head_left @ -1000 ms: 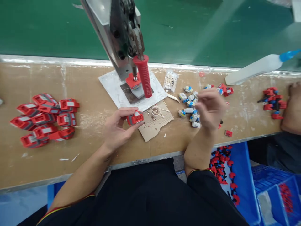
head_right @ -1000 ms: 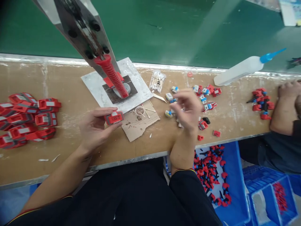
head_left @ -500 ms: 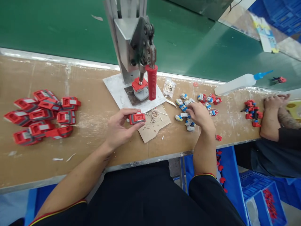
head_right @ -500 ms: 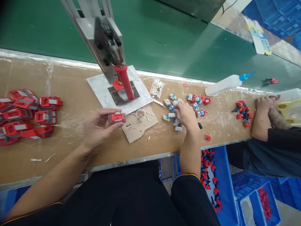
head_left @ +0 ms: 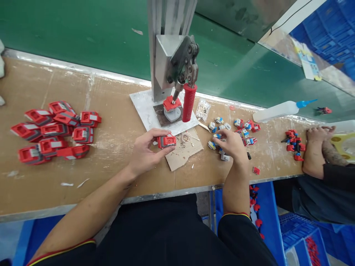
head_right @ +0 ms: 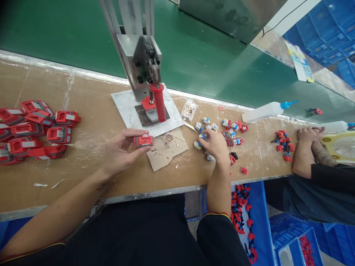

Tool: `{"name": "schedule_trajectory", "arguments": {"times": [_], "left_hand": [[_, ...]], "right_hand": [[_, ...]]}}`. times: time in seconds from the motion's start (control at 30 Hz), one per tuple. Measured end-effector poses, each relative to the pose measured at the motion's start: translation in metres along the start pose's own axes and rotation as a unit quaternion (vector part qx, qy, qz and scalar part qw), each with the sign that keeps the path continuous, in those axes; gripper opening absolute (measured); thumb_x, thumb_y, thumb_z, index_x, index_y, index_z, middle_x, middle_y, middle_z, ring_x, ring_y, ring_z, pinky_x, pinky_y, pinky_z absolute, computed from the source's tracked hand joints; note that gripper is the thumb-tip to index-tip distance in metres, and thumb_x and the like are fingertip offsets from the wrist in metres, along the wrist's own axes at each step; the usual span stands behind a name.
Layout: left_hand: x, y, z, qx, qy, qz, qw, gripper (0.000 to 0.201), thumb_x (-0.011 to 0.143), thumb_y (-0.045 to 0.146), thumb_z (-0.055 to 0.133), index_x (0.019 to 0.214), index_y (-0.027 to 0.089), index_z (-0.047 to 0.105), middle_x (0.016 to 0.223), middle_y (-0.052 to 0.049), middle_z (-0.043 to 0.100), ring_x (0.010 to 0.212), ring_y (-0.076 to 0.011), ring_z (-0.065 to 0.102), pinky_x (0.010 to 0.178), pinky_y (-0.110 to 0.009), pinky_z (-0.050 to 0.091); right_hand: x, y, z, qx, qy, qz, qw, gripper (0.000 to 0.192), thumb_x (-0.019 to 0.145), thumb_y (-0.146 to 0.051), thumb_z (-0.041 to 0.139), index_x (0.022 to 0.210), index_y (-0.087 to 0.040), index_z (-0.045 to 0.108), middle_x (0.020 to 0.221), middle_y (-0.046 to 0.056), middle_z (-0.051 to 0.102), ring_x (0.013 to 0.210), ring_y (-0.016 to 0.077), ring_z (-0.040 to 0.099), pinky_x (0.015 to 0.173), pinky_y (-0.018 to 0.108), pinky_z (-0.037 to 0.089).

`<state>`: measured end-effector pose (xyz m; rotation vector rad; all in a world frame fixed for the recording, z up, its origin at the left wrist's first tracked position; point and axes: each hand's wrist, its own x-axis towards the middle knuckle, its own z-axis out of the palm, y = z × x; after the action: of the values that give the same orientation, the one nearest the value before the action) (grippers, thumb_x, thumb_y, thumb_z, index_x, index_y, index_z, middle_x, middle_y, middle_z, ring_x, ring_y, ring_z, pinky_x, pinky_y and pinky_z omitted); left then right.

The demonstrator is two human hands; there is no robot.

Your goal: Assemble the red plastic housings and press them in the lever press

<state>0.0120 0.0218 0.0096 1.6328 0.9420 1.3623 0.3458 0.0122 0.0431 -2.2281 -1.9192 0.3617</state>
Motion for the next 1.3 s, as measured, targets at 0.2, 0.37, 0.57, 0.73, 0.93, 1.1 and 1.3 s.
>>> {"name": "schedule_trajectory", "arguments": {"times": [0.2,0.37,0.57,0.73,0.93,1.1,1.3], "left_hand": [[-0.004,-0.001,0.004,-0.07,-0.015,-0.032,0.997,0.034,0.087,0.038,0.086,0.112,0.02,0.073,0.104,-0.008,0.082,0.085,-0.0182,0.081,0.077,-0.031,0.07],[-0.005,-0.002,0.006,-0.101,-0.017,0.002,0.995,0.037,0.086,0.039,0.087,0.115,0.019,0.073,0.114,-0.011,0.081,0.094,-0.0187,0.081,0.081,-0.029,0.071],[-0.001,0.004,0.0,-0.078,-0.022,0.02,0.997,0.042,0.086,0.044,0.086,0.118,0.019,0.074,0.109,-0.011,0.081,0.091,-0.0193,0.081,0.078,-0.029,0.07],[-0.001,0.003,-0.002,-0.008,-0.035,0.072,0.997,0.045,0.086,0.041,0.086,0.125,0.022,0.074,0.112,-0.013,0.081,0.101,-0.0226,0.081,0.084,-0.033,0.069],[0.0,0.001,-0.001,0.046,-0.044,0.145,0.987,0.05,0.087,0.031,0.086,0.135,0.024,0.07,0.117,-0.012,0.081,0.106,-0.0241,0.081,0.091,-0.038,0.069],[-0.002,0.003,0.0,0.1,0.013,0.201,0.974,0.045,0.087,0.029,0.086,0.128,0.023,0.069,0.11,-0.01,0.081,0.095,-0.0212,0.082,0.083,-0.032,0.07],[-0.004,0.003,-0.001,0.174,0.044,0.228,0.957,0.031,0.089,0.034,0.084,0.115,0.024,0.068,0.099,-0.005,0.081,0.085,-0.0194,0.082,0.074,-0.03,0.07]], "right_hand": [[-0.032,-0.031,-0.002,0.398,0.122,-0.142,0.898,0.039,0.085,-0.031,0.075,0.119,-0.029,0.056,0.113,0.007,0.077,0.102,0.0238,0.078,0.076,0.035,0.064],[-0.032,-0.082,-0.013,0.497,0.087,-0.248,0.827,0.038,0.086,-0.025,0.076,0.118,-0.031,0.056,0.114,0.006,0.078,0.091,0.0228,0.079,0.071,0.035,0.066],[-0.028,-0.111,-0.01,0.526,0.033,-0.274,0.805,0.036,0.084,-0.019,0.08,0.116,-0.028,0.067,0.117,0.008,0.079,0.101,0.0239,0.079,0.081,0.037,0.069],[-0.031,-0.117,0.011,0.534,0.059,-0.27,0.799,0.035,0.084,-0.02,0.081,0.116,-0.028,0.072,0.114,0.008,0.079,0.107,0.0232,0.078,0.085,0.036,0.069],[-0.035,-0.117,0.023,0.472,0.056,-0.264,0.839,0.043,0.086,-0.021,0.079,0.128,-0.027,0.069,0.119,0.008,0.08,0.105,0.0235,0.079,0.089,0.039,0.069],[-0.036,-0.127,0.022,0.426,0.091,-0.29,0.852,0.035,0.084,-0.023,0.083,0.117,-0.027,0.071,0.107,0.006,0.082,0.095,0.0231,0.079,0.084,0.037,0.068],[-0.04,-0.14,0.017,0.335,0.106,-0.292,0.89,0.023,0.085,-0.028,0.082,0.105,-0.027,0.07,0.091,0.003,0.081,0.081,0.0221,0.078,0.074,0.036,0.066]]}}
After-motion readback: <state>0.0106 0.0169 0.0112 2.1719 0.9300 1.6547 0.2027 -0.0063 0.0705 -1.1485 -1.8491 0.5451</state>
